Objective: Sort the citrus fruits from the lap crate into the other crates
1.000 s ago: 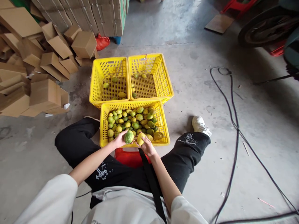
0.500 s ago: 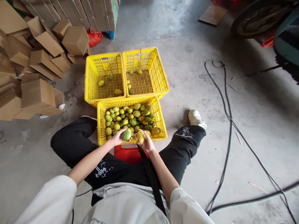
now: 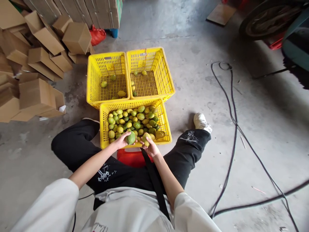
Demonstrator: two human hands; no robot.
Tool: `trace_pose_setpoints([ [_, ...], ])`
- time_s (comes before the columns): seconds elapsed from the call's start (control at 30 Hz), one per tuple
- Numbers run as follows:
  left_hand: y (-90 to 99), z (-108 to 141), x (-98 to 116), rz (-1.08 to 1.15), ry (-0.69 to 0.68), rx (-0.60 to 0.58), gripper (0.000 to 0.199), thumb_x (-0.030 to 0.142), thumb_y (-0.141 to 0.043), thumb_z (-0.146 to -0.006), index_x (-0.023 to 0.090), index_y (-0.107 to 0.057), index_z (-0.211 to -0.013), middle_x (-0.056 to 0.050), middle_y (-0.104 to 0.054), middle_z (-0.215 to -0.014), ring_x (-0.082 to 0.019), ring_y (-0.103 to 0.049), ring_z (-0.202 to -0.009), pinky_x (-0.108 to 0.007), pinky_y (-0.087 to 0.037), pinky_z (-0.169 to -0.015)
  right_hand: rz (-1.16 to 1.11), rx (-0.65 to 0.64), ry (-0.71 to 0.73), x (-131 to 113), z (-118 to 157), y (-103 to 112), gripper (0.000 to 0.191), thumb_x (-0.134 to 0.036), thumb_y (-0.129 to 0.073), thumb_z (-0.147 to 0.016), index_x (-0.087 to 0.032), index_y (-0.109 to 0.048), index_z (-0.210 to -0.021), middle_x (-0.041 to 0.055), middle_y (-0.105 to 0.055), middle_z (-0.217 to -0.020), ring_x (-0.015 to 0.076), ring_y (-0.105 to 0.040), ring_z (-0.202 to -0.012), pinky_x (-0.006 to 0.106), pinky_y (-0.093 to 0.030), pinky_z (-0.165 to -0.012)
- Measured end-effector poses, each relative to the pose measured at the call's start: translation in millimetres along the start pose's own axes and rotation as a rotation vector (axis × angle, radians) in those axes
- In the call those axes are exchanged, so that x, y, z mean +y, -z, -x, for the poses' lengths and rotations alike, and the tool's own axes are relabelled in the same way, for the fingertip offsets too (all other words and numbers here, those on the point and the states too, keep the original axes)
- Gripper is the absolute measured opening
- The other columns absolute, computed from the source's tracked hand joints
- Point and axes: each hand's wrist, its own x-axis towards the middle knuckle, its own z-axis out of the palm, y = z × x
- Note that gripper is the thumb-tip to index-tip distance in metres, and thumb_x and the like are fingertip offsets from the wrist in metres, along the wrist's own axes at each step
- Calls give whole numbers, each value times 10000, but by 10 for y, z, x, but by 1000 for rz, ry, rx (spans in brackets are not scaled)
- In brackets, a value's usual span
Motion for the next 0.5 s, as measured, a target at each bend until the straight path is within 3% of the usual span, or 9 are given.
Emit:
trace_pose_setpoints([
  [0.07,-5,4,0,-5,10,3,244,214,-544,-930,88,-644,-1113,-183,-732,-989,-300,-736,-923,-429,-593,-820,12,9,30,-6,9,-22,446,-296,-826,-713,-283,-569,-1078,-46,-647,-839,102,-607,-662,155,-410,-421],
  [0.2,-25,11,16,23,-30,8,294,229,-503,-931,76,-629,-1149,-189,-728,-994,-295,-730,-921,-436,-592,-826,-26,10,-31,-35,4,-41,428,-419,-750,-752,-251,-598,-1116,-3,-689,-908,174,-671,-769,249,-518,-537],
  [0.37,-33,20,45,146,-72,-41,381,257,-439,-918,107,-584,-1237,-177,-726,-1044,-314,-715,-980,-526,-569,-875,-30,-11,13,-17,-12,-49,460,-353,-782,-705,-301,-576,-1113,17,-717,-1067,231,-707,-916,347,-579,-704],
  [0.5,-32,18,56,193,-66,-60,420,226,-387,-915,103,-557,-1279,-180,-724,-1081,-310,-709,-1011,-553,-552,-907,19,41,57,-3,1,-51,534,-329,-852,-673,-307,-585,-1135,1,-715,-1046,207,-705,-872,339,-593,-719],
])
